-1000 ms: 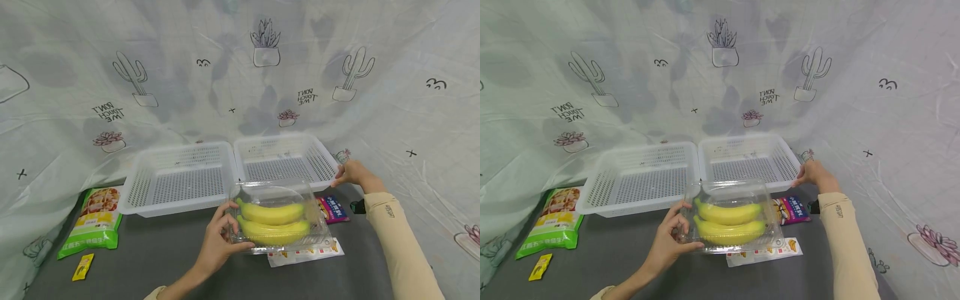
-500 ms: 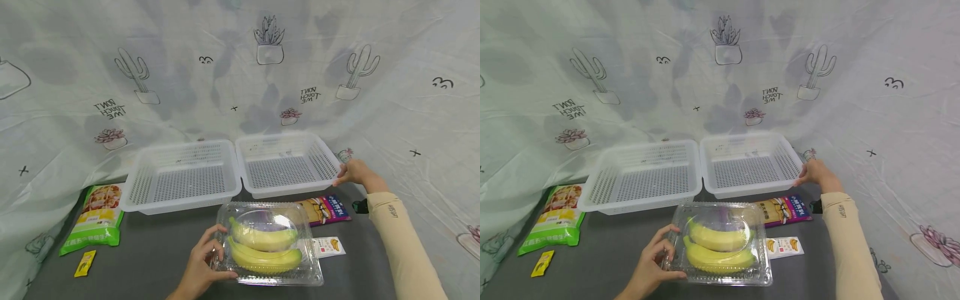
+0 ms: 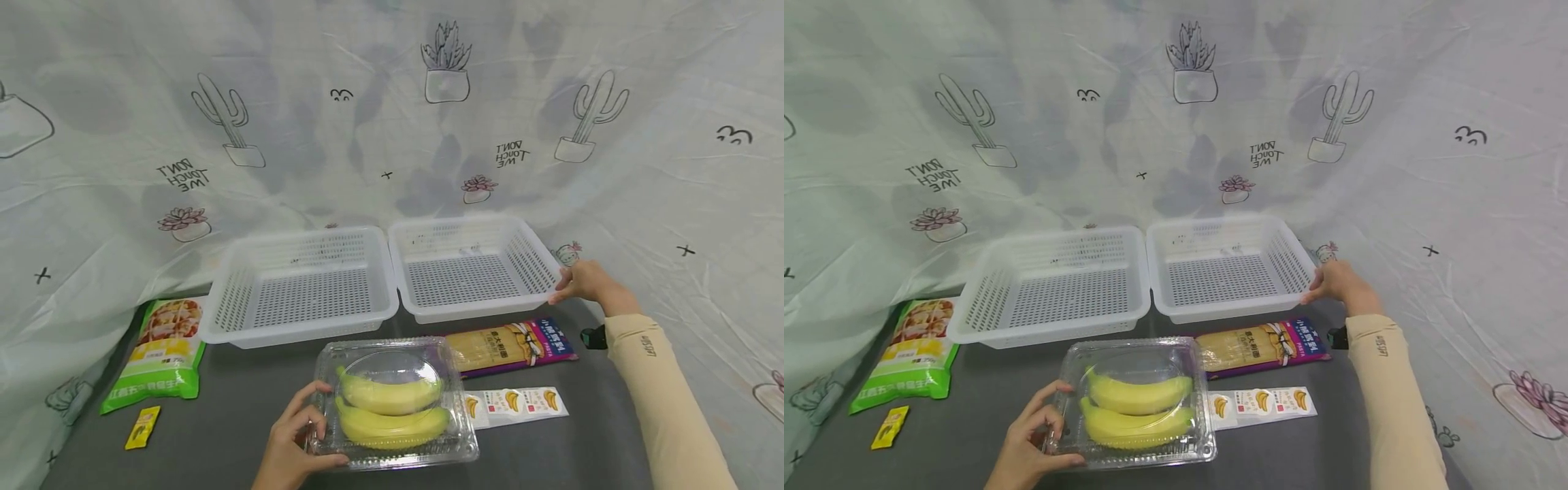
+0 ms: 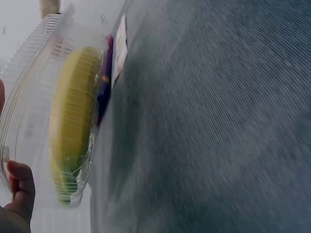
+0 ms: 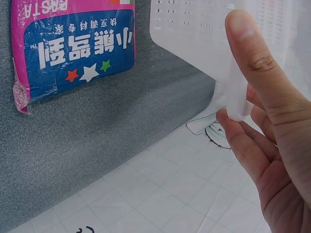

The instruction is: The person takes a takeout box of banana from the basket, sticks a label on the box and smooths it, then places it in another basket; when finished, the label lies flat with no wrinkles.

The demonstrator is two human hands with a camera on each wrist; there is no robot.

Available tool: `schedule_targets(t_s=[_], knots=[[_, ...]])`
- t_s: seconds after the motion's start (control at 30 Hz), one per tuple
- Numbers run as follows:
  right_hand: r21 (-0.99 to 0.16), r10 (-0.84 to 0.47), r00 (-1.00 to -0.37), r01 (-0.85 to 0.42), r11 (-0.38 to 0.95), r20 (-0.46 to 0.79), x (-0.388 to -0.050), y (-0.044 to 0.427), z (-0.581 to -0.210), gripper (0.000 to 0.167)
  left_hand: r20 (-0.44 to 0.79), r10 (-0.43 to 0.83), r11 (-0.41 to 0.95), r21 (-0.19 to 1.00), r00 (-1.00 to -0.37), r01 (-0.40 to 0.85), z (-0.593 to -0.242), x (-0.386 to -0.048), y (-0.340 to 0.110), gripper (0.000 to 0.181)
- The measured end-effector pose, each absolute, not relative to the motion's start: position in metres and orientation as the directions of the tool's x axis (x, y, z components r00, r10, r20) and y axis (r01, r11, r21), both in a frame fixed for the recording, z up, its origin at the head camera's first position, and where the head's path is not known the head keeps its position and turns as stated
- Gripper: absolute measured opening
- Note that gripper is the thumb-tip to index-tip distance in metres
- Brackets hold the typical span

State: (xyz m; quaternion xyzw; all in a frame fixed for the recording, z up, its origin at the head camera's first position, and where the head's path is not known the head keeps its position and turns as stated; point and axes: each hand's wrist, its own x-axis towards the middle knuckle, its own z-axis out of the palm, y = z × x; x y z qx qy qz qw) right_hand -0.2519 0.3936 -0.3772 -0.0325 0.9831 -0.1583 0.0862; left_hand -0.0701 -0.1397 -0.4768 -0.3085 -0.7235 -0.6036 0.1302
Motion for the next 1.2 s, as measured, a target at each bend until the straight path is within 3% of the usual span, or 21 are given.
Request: schedule_targets(t_s=[0.2,0.63,0.77,1.0,1.2], knots=[[-0.316,-0.103,-0.981,-0.047,0.948,-0.163,-0.252,0.395,-0.377,0.056,0.59,0.271,0.119,0.764,-0.761,0.634,-0.482,-0.069,-0.161,0.055],[-0.313,-0.085,-0.982,-0.028,0.949,-0.17,-0.252,0.393,-0.377,0.049,0.637,0.299,0.039,0.736,-0.71,0.676,-0.496,-0.069,-0.211,0.055],[-0.321,-0.094,-0.981,-0.036,0.946,-0.169,-0.251,0.393,-0.376,0.049,0.58,0.306,0.072,0.776,-0.755,0.626,-0.493,-0.065,-0.227,0.054],[-0.342,-0.1,-0.98,-0.036,0.939,-0.173,-0.252,0.391,-0.377,0.05,0.372,0.302,0.194,0.877,-0.878,0.439,-0.486,-0.054,-0.246,0.048],[-0.304,-0.105,-0.983,-0.056,0.951,-0.148,-0.253,0.395,-0.379,0.05,0.255,0.231,0.362,0.873,-0.939,0.326,-0.48,-0.056,-0.245,0.046]])
